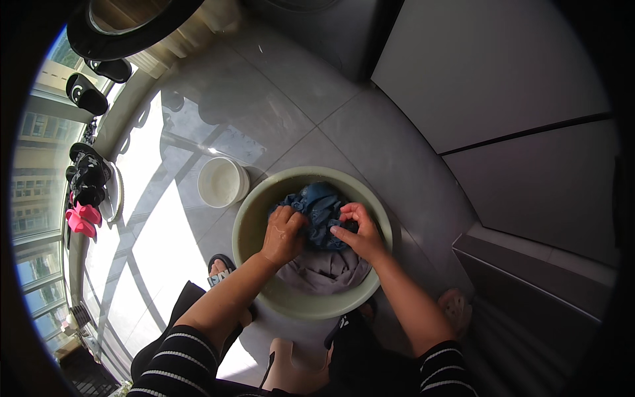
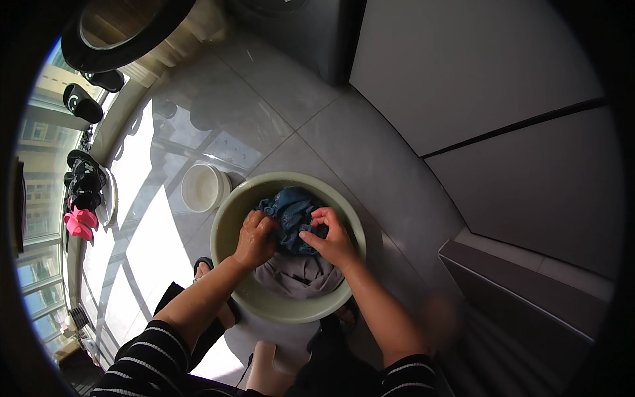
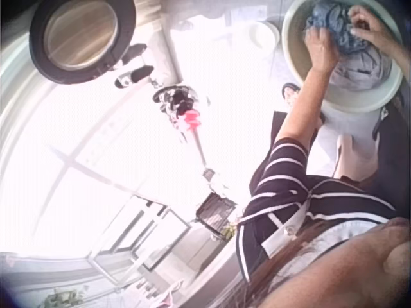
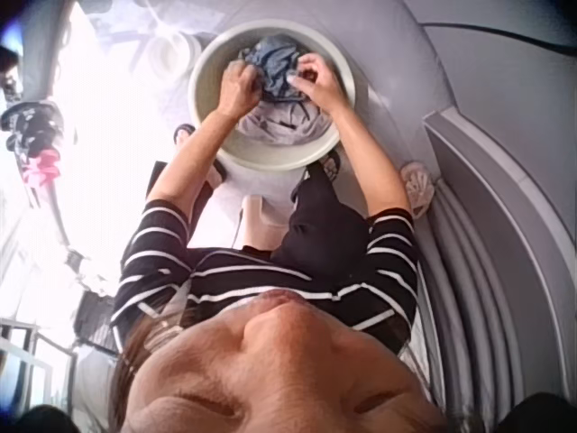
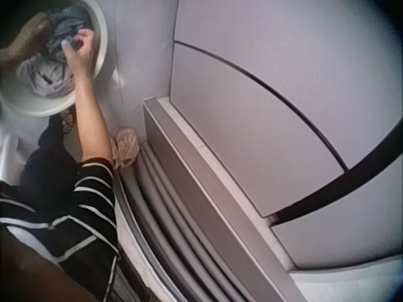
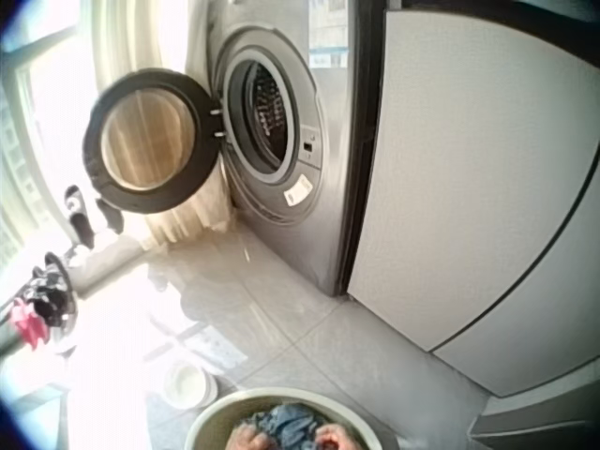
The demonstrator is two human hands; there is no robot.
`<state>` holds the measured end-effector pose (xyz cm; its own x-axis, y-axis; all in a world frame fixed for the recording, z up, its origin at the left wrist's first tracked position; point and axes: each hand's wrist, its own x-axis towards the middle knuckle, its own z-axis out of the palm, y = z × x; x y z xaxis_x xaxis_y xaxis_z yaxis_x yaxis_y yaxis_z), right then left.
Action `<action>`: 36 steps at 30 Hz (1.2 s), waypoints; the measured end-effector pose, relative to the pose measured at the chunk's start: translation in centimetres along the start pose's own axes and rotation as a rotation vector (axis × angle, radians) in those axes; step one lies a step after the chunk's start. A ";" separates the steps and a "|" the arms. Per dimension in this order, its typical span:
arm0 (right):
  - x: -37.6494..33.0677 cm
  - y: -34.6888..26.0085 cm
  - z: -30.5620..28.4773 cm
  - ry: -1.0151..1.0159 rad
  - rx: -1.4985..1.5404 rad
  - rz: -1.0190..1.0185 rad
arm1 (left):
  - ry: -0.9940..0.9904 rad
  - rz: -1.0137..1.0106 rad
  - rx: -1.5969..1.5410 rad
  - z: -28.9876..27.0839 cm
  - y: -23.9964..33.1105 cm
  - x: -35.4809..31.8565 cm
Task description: The person rinses a grey and a blue cloth under a running tap in a sink. They then transfer the wet clothes into a green basin, add water and a white powder from a small container, and proceed to scrub and agitate the clothes by hand in the basin.
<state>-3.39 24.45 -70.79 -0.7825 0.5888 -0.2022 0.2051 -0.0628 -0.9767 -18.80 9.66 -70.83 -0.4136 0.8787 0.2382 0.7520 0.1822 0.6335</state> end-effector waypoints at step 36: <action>-0.9 -2.6 0.3 -0.256 -0.862 -0.085 | 0.058 -0.156 -0.188 -0.7 -1.2 -1.0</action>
<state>-3.42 23.80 -68.08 -0.9009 0.3604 -0.2420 0.4295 0.6594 -0.6170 -19.67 8.30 -71.33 -0.5504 0.8184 0.1650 0.5702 0.2241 0.7903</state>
